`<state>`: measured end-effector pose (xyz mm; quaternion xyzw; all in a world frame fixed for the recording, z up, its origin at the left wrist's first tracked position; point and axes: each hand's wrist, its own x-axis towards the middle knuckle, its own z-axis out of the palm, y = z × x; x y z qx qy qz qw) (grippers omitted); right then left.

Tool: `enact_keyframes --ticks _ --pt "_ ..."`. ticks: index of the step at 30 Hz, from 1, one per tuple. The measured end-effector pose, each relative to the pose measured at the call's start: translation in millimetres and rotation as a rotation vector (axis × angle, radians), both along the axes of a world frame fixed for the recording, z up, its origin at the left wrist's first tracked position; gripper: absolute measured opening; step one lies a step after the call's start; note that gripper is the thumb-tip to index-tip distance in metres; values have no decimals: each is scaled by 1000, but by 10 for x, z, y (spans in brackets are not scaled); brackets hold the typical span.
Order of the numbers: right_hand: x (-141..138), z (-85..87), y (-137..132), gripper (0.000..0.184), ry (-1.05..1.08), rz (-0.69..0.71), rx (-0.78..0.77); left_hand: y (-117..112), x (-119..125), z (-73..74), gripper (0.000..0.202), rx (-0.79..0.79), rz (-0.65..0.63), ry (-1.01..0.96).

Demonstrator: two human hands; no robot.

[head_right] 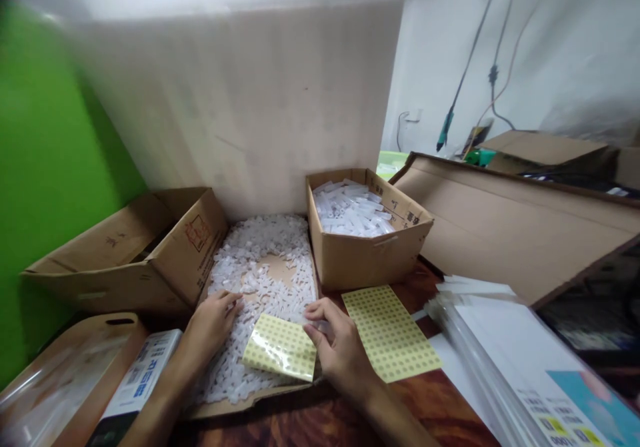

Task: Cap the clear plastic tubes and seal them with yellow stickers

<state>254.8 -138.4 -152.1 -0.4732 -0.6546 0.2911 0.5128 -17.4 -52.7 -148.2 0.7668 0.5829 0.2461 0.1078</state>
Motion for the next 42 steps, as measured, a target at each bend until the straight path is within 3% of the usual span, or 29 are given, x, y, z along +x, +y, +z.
enact_keyframes --ticks 4,9,16,21,23,28,34,36,40,42 --pt "13 -5 18 9 21 -7 7 22 -17 -46 21 5 -21 49" --pt "-4 -23 13 4 60 -6 30 -21 47 35 17 57 -85 -16" --pt "-19 17 -6 5 116 16 47 -326 412 217 14 66 -526 -360" --pt "-43 -12 -3 3 84 74 45 -429 558 185 16 0 -567 -420" --pt "-49 -7 -11 9 70 66 -22 -449 583 150 17 62 -567 -420" --pt "-50 113 -50 33 72 58 -226 -479 596 126 23 399 -652 -352" --pt "-64 143 -54 46 278 154 -389 -478 534 114 36 483 -816 -311" --pt "-65 126 -42 48 327 159 -431 -482 533 112 34 468 -800 -321" --pt "-54 110 -29 39 266 107 -368 -505 574 170 19 221 -538 -359" --pt "-50 92 -30 30 175 80 -279 -521 605 215 32 58 -478 -333"
